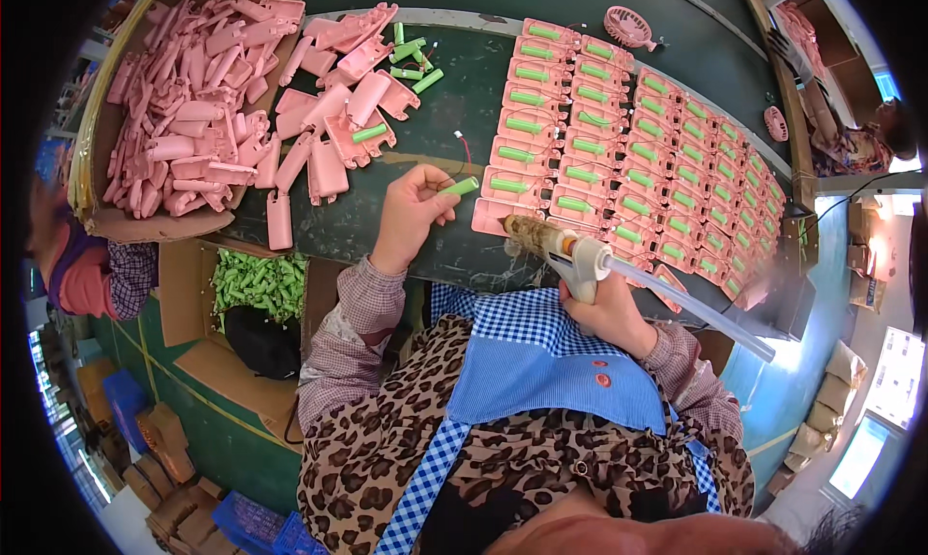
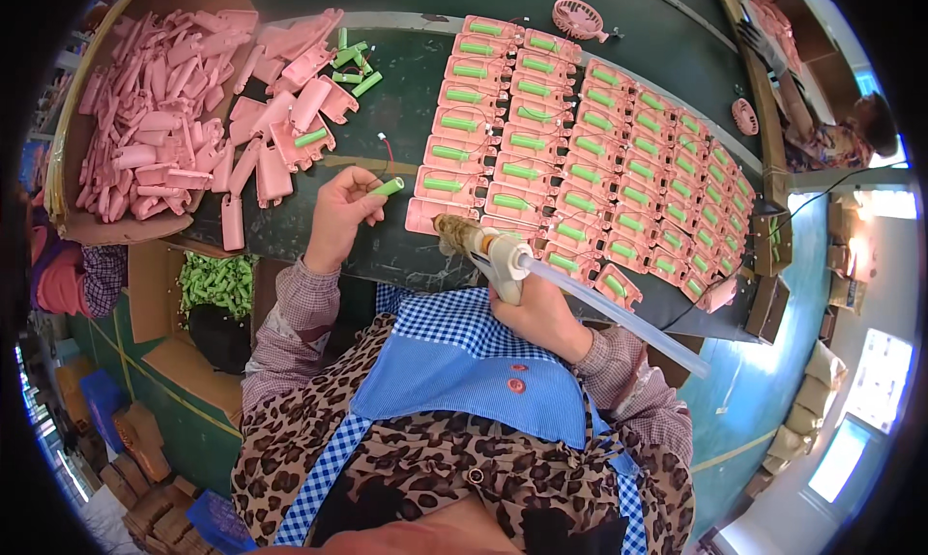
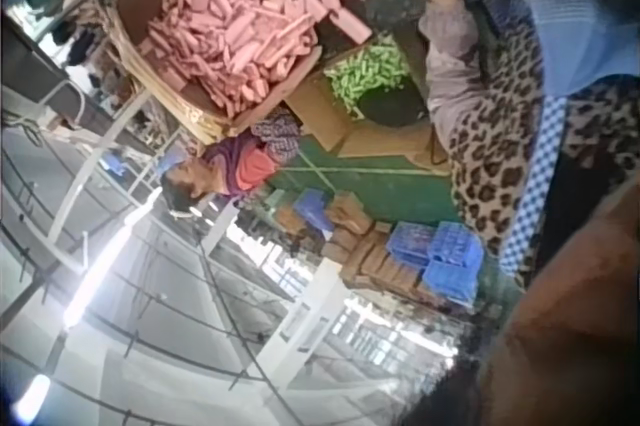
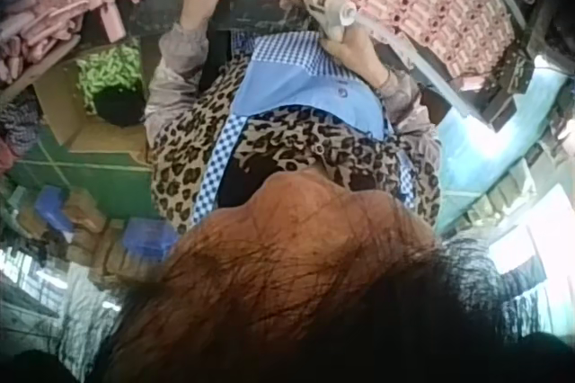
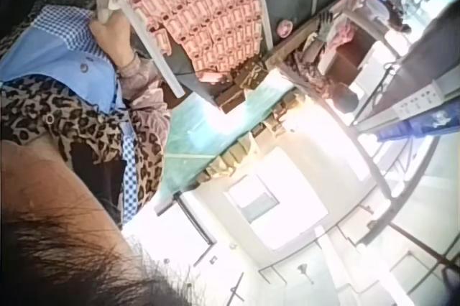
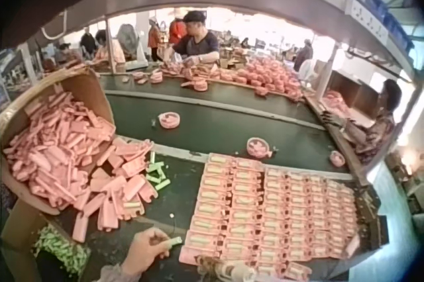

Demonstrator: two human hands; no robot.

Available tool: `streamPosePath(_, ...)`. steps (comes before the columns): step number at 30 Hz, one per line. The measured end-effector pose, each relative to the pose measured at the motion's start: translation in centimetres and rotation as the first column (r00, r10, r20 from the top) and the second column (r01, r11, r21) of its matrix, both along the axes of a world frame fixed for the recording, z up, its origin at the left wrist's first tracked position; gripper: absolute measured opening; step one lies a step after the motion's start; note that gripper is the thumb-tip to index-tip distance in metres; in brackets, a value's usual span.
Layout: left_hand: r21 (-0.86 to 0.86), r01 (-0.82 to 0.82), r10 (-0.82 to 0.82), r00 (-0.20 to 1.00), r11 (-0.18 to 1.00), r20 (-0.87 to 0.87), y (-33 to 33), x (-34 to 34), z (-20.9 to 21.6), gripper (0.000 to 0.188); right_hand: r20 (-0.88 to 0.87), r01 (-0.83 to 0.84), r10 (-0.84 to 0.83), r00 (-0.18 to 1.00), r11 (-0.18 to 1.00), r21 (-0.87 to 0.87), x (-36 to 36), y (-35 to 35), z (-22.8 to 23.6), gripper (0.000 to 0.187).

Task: Assembling pink plastic housing components by applying hot glue and inserting small green pieces.

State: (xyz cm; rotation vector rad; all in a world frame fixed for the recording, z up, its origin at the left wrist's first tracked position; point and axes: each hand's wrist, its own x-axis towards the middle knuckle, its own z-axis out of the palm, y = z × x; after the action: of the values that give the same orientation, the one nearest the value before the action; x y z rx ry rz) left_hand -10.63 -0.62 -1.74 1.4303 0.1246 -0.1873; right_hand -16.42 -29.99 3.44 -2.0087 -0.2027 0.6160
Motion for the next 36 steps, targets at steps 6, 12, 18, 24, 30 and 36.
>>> streamPosePath(6, 0.24, -0.003, -0.061, 0.964, 0.971, 0.259, -3.1, -0.3, -2.1, 0.015, -0.001, 0.054, -0.054, 0.999, 0.998, -0.011, -0.9, -1.4, -0.1, 0.031)
streamPosePath(12, 0.54, -0.059, -0.227, 0.865, 0.839, 0.448, -4.2, -0.1, -2.7, 0.021, -0.163, 0.059, -0.05, 0.985, 0.997, 0.046, -1.9, -1.8, 2.1, 0.025)
streamPosePath(18, 0.574, -0.043, -0.247, 0.875, 0.817, 0.416, -4.4, 0.0, -3.2, 0.019, -0.111, 0.087, -0.081, 0.991, 0.995, 0.048, -1.9, -1.6, 1.2, 0.022)
streamPosePath(24, 0.574, -0.047, -0.264, 0.856, 0.818, 0.445, -4.2, 0.0, -3.2, 0.017, -0.102, 0.093, -0.097, 0.99, 0.995, -0.043, -1.4, -0.9, 0.9, 0.024)
streamPosePath(30, 0.571, -0.038, -0.257, 0.868, 0.82, 0.426, -4.3, -0.1, -3.2, 0.017, -0.02, 0.081, -0.083, 0.996, 0.994, -0.073, -1.7, -1.1, 0.7, 0.032)
streamPosePath(36, 0.564, -0.039, -0.241, 0.878, 0.825, 0.413, -4.4, 0.1, -3.3, 0.017, -0.006, 0.086, -0.086, 0.996, 0.996, -0.023, -2.1, -1.2, 0.7, 0.038)
